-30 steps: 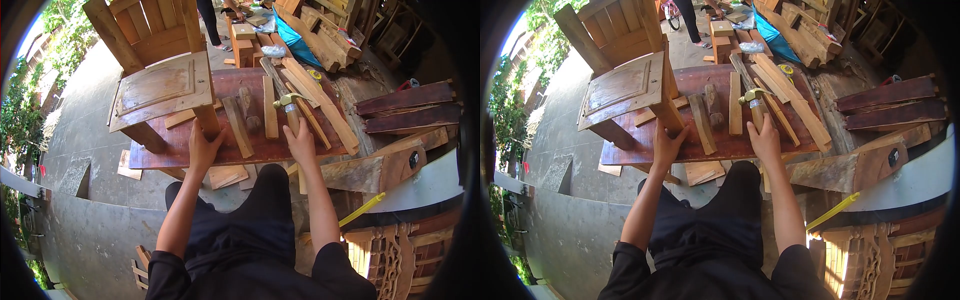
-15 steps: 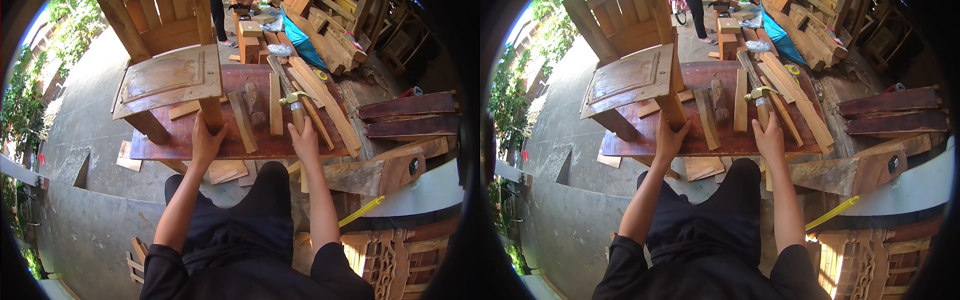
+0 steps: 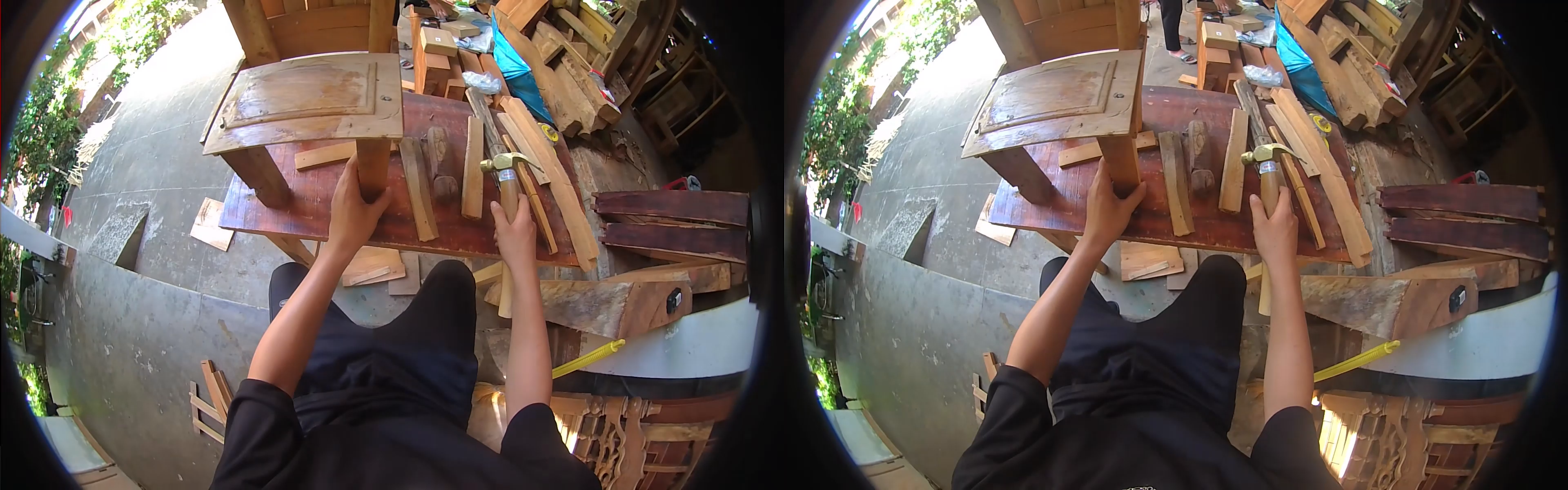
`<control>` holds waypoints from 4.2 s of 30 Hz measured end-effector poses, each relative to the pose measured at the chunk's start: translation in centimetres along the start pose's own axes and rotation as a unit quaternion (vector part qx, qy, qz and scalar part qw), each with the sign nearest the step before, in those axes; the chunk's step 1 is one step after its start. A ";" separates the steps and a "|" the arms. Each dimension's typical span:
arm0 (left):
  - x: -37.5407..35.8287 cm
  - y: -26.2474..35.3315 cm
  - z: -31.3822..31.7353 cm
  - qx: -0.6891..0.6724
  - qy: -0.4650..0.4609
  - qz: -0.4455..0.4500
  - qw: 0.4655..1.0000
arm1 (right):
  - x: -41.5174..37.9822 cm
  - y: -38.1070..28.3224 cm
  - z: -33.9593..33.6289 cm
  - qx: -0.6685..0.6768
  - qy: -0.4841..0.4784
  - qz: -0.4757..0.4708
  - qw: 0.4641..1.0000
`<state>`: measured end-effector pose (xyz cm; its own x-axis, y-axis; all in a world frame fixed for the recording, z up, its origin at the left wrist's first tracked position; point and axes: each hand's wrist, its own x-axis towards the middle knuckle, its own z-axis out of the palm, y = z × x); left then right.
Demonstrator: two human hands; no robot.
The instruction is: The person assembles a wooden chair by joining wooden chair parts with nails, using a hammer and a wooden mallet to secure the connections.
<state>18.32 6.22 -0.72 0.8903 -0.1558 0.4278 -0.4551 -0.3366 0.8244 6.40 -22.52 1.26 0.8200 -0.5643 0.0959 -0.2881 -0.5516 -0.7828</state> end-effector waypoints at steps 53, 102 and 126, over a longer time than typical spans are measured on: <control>6.2 1.8 0.2 -0.162 0.114 0.218 0.956 | -0.6 -0.9 0.3 0.050 0.007 0.008 0.999; 6.5 2.2 0.6 -0.080 0.157 0.230 0.957 | 0.0 2.4 0.9 0.032 0.053 -0.053 0.997; 6.6 3.7 0.1 -0.073 0.175 0.248 0.950 | -1.6 -0.5 0.1 0.105 0.036 -0.010 0.994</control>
<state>22.49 3.91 5.09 0.5177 0.0660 0.8530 -0.8373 -0.1656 0.5210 5.25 -21.26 1.47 0.7843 -0.6020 0.1501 -0.1574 -0.4271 -0.8904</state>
